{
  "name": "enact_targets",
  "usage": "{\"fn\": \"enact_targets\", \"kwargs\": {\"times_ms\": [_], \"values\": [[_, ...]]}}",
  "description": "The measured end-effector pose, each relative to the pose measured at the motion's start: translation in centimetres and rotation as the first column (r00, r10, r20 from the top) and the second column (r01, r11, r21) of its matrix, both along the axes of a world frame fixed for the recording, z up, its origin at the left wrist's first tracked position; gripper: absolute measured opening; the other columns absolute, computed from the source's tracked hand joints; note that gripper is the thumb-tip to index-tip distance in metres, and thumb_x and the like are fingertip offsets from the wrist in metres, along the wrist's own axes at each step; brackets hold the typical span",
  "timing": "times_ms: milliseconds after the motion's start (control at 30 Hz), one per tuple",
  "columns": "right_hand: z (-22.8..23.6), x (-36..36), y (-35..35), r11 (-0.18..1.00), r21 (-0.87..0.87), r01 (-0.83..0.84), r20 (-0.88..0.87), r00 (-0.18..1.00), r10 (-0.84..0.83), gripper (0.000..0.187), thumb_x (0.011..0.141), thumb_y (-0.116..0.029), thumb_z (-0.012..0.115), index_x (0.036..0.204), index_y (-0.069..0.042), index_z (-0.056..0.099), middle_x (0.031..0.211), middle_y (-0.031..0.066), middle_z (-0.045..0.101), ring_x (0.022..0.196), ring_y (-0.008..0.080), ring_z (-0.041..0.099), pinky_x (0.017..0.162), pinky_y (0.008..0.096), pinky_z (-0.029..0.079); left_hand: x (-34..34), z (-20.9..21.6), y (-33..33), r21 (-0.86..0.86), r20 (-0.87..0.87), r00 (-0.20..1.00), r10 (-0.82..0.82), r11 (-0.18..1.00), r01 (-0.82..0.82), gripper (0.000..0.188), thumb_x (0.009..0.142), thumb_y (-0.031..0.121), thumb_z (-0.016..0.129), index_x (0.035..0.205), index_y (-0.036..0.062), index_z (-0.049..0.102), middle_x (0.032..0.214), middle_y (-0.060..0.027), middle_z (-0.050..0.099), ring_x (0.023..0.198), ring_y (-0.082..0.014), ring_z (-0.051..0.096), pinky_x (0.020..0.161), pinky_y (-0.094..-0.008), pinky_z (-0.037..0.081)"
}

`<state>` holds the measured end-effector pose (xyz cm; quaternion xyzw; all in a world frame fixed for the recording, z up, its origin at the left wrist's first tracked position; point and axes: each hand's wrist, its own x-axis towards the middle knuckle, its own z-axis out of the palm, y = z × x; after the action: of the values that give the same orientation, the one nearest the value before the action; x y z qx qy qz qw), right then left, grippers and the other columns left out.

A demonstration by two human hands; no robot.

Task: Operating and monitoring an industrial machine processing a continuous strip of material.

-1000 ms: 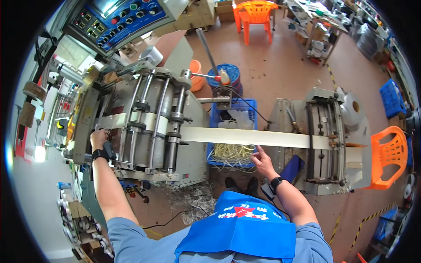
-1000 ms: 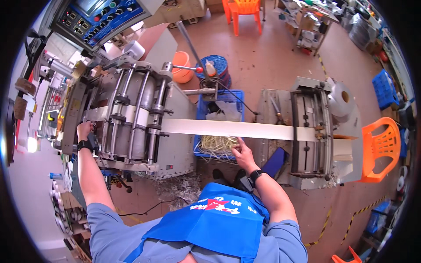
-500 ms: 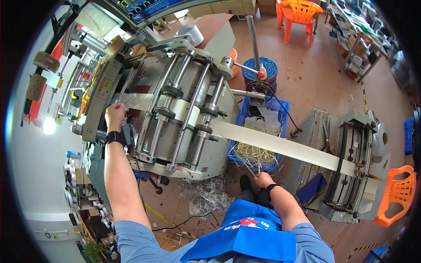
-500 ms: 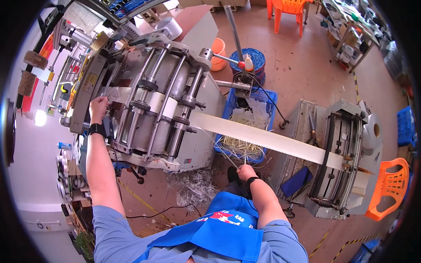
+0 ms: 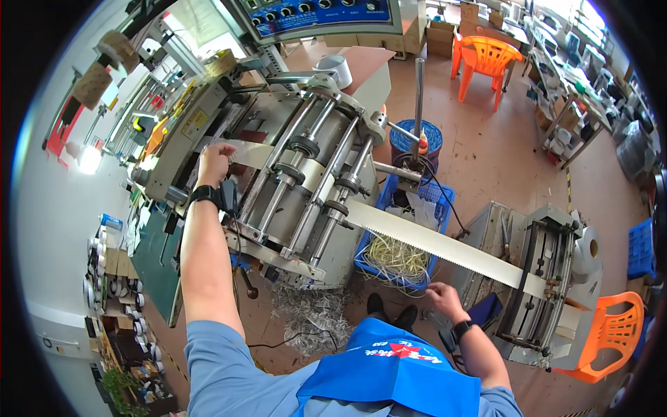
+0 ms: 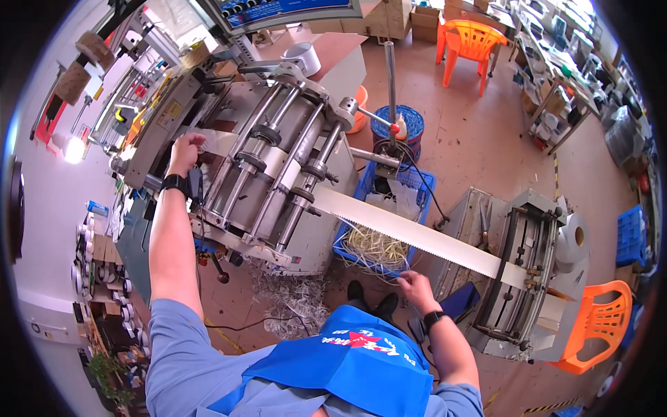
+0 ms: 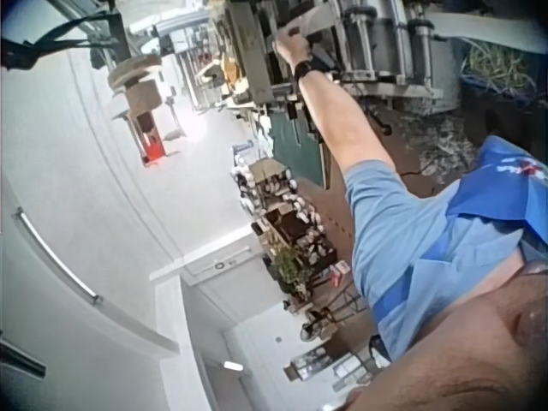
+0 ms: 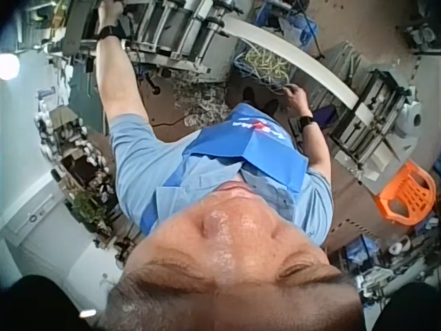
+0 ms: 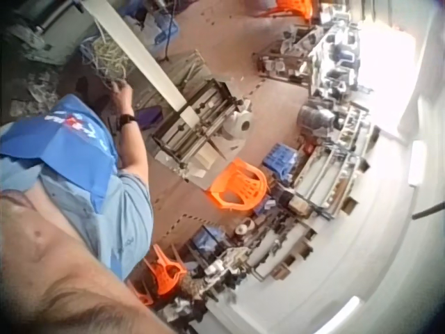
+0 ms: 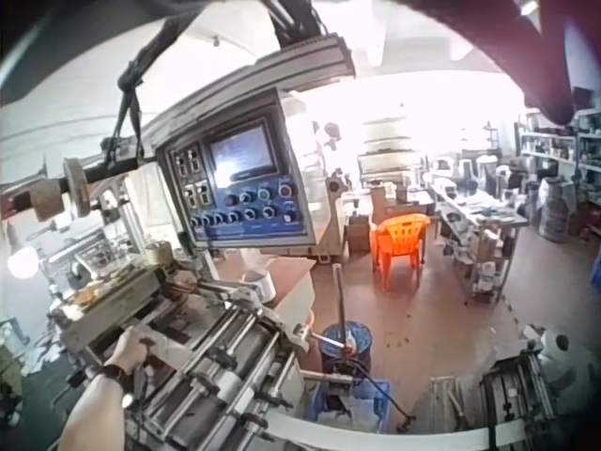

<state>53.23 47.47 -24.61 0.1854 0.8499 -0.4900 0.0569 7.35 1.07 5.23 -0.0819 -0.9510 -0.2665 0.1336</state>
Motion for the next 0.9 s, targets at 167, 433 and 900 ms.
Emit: {"fn": "enact_targets", "kwargs": {"times_ms": [167,433,900], "values": [[6.8,7.5,2.2,0.992,-0.001,0.125,-0.035,0.992,-0.125,0.021,0.087,-0.017,0.066,0.1,-0.001,0.07,0.086,0.0141,0.071,0.077,0.0205,0.069,0.072,0.0304,0.053,1.2,1.2,1.6,0.002,0.149,0.988,0.047,0.999,-0.048,0.037,0.076,-0.001,0.05,0.105,0.0087,0.072,0.094,-0.0137,0.072,0.087,-0.0231,0.07,0.077,-0.033,0.053],[10.2,16.5,9.4,0.799,0.306,0.518,-0.355,0.84,-0.409,0.015,0.089,-0.013,0.063,0.088,0.001,0.068,0.076,0.0135,0.066,0.068,0.0205,0.063,0.065,0.032,0.05,2.4,2.1,1.5,-0.065,0.093,0.992,0.082,0.995,-0.077,0.027,0.077,0.003,0.055,0.095,0.0086,0.074,0.096,-0.0152,0.072,0.092,-0.0302,0.069,0.081,-0.0377,0.053],[7.8,19.3,9.5,0.743,0.381,0.55,-0.413,0.82,-0.395,0.018,0.088,-0.016,0.064,0.083,0.001,0.067,0.07,0.0121,0.064,0.063,0.0232,0.06,0.062,0.0348,0.048,4.5,2.5,-0.6,-0.309,0.052,0.758,0.65,0.732,-0.607,0.027,0.086,0.014,0.057,0.108,0.0054,0.07,0.113,-0.0162,0.068,0.108,-0.0333,0.064,0.087,-0.0409,0.053]]}}
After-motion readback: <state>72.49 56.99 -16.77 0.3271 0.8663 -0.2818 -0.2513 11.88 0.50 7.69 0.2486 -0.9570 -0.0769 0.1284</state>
